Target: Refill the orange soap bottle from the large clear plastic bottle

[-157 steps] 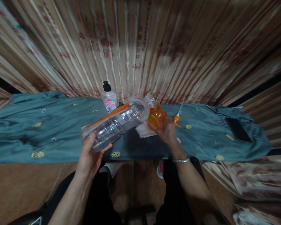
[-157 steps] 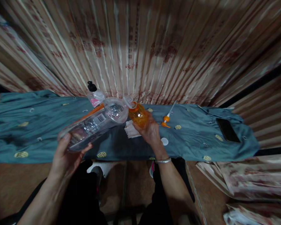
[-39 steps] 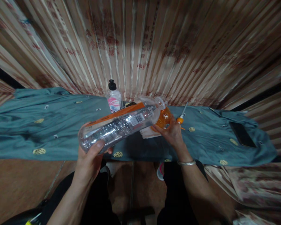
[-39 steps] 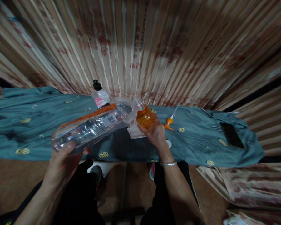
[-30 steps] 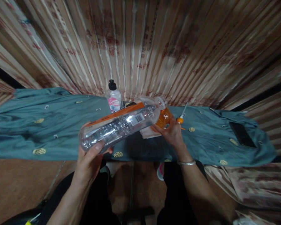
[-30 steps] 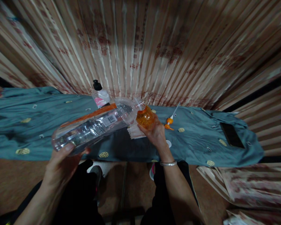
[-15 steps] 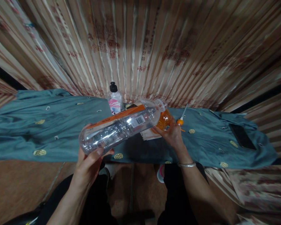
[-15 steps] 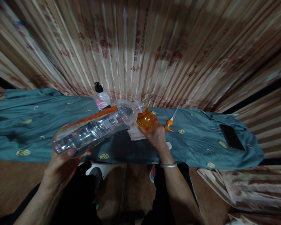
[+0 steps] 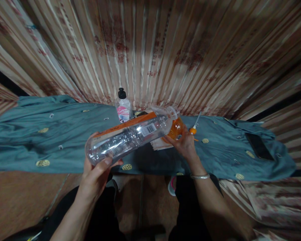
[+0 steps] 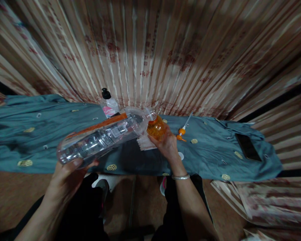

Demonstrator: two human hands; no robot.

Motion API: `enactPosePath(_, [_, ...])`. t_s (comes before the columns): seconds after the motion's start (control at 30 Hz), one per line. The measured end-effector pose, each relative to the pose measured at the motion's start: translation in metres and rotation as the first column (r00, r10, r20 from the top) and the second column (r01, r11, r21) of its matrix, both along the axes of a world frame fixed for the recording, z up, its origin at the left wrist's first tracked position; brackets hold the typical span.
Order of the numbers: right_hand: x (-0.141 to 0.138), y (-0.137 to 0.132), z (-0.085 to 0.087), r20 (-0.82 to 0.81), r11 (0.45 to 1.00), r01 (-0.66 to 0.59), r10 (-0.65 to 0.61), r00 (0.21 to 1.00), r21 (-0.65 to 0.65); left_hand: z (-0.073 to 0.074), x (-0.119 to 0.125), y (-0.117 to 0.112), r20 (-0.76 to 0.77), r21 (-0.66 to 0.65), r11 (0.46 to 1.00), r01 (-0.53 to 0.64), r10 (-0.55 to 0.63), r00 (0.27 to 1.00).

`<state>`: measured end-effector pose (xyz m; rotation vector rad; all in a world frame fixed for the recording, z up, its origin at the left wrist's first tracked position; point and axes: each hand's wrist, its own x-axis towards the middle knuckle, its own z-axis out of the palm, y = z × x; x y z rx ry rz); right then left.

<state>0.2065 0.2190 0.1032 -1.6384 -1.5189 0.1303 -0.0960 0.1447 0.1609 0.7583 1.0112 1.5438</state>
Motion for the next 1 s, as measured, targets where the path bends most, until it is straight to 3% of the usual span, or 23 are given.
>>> enactPosePath(1.0, [0.0028, 0.0005, 0.0003, -0.003, 1.0, 0.011, -0.011, 1.0, -0.026, 0.0032, 0.005, -0.0011, -0.039, -0.005, 0.999, -0.039, 0.038, 0.999])
